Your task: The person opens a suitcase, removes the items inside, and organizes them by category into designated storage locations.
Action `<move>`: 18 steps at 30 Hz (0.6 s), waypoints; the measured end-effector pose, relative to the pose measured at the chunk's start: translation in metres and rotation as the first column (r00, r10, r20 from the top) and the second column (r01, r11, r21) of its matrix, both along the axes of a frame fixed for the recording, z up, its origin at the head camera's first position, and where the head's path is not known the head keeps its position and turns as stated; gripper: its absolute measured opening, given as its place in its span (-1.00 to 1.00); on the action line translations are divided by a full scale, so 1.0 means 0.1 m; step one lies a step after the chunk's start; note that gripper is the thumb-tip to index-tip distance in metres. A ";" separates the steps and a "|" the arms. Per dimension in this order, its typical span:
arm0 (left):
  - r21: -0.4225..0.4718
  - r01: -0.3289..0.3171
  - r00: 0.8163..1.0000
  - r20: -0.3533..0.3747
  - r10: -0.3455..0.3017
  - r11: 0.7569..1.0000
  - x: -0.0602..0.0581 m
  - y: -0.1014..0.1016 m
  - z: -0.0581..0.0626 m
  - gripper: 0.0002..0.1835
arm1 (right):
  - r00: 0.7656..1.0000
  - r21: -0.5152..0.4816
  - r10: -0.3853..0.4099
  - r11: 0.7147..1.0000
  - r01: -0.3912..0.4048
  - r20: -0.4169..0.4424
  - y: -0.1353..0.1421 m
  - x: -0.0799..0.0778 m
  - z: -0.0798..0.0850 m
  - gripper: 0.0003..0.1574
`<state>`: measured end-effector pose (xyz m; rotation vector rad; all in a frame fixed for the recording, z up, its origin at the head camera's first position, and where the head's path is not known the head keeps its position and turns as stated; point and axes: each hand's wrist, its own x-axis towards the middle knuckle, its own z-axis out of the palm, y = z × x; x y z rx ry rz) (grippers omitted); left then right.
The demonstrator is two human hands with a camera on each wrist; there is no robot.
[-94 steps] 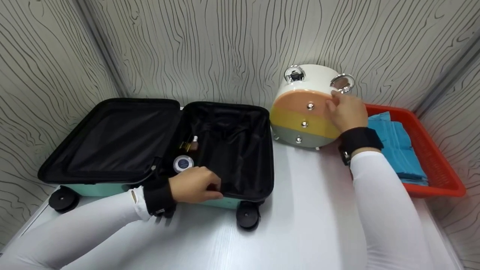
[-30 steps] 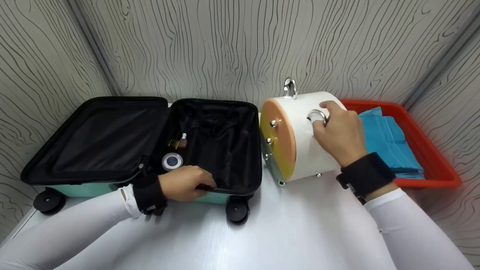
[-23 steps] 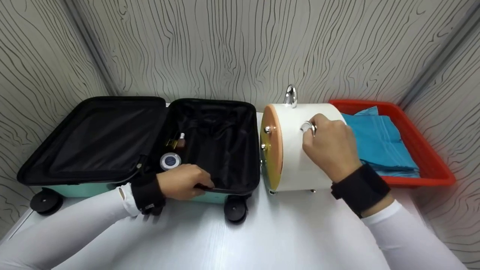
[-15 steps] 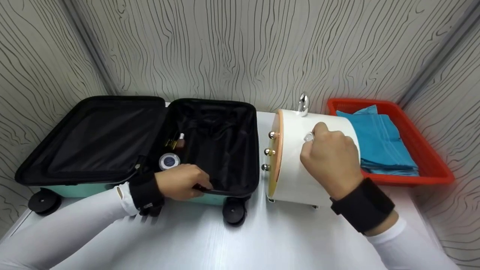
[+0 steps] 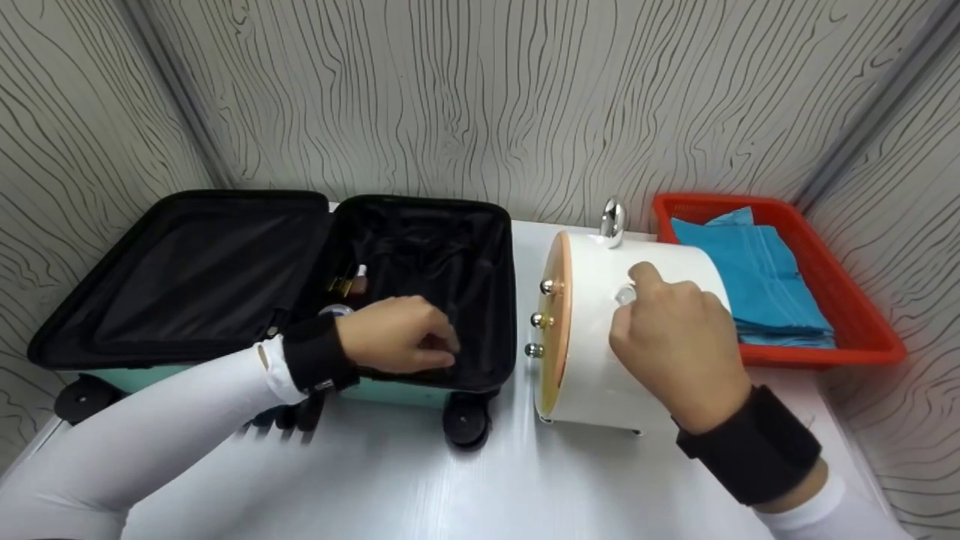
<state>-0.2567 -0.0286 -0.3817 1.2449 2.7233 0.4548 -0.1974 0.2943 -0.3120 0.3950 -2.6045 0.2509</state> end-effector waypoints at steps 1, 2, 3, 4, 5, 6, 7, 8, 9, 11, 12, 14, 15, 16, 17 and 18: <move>0.026 -0.012 1.000 0.002 0.012 1.000 -0.02 0.06 0.06 -0.83 | 1.000 0.006 -0.003 1.000 0.003 0.021 0.01 0.00 0.02 -0.67; 0.052 -0.021 1.000 0.008 0.020 0.998 -0.04 0.13 0.12 -0.83 | 0.999 0.011 -0.005 1.000 0.004 0.044 0.01 0.00 0.03 -0.65; 0.076 -0.026 1.000 0.017 0.025 0.997 -0.06 0.19 0.18 -0.82 | 0.998 0.018 -0.005 1.000 0.004 0.062 0.02 0.00 0.05 -0.64; 0.093 -0.035 0.999 0.019 0.033 0.995 -0.08 0.26 0.23 -0.81 | 0.997 0.028 -0.003 1.000 0.001 0.079 0.04 -0.01 0.06 -0.64; 0.105 -0.042 0.999 0.023 0.040 0.994 -0.11 0.32 0.28 -0.80 | 0.995 0.040 -0.002 0.999 -0.002 0.100 0.05 -0.01 0.08 -0.63; 0.114 -0.051 0.998 0.027 0.049 0.992 -0.13 0.38 0.33 -0.79 | 0.993 0.051 0.001 0.999 -0.007 0.117 0.06 -0.02 0.09 -0.63; 0.115 -0.059 0.998 0.021 0.057 0.992 -0.16 0.44 0.36 -0.77 | 0.992 0.063 0.008 0.998 -0.016 0.129 0.08 -0.04 0.10 -0.62; 0.112 -0.063 0.998 0.018 0.062 0.992 -0.18 0.50 0.39 -0.75 | 0.990 0.076 0.014 0.997 -0.025 0.142 0.09 -0.05 0.10 -0.60; 0.106 -0.071 0.997 0.016 0.070 0.992 -0.20 0.55 0.42 -0.72 | 0.987 0.090 0.020 0.995 -0.035 0.159 0.11 -0.07 0.11 -0.57; 0.094 -0.088 0.996 0.017 0.086 0.992 -0.25 0.66 0.44 -0.66 | 0.978 0.108 0.028 0.993 -0.051 0.209 0.13 -0.10 0.10 -0.48; 0.088 -0.092 0.996 0.014 0.091 0.992 -0.26 0.71 0.44 -0.64 | 0.974 0.115 0.034 0.991 -0.062 0.225 0.15 -0.11 0.10 -0.44; 0.078 -0.090 0.996 0.013 0.090 0.993 -0.29 0.80 0.44 -0.65 | 0.966 0.117 0.048 0.990 -0.080 0.255 0.18 -0.13 0.09 -0.35; 0.076 -0.091 0.996 0.012 0.091 0.993 -0.30 0.84 0.44 -0.68 | 0.962 0.118 0.056 0.989 -0.090 0.269 0.20 -0.14 0.08 -0.31; 0.077 -0.092 0.996 0.004 0.092 0.993 -0.31 0.88 0.44 -0.71 | 0.960 0.113 0.067 0.988 -0.101 0.272 0.21 -0.15 0.08 -0.30; 0.080 -0.092 0.996 -0.005 0.093 0.993 -0.32 0.91 0.44 -0.75 | 0.960 0.109 0.082 0.987 -0.114 0.267 0.23 -0.16 0.08 -0.29; 0.082 -0.094 0.995 -0.012 0.095 0.992 -0.32 0.94 0.44 -0.77 | 0.960 0.108 0.094 0.986 -0.127 0.263 0.24 -0.16 0.08 -0.28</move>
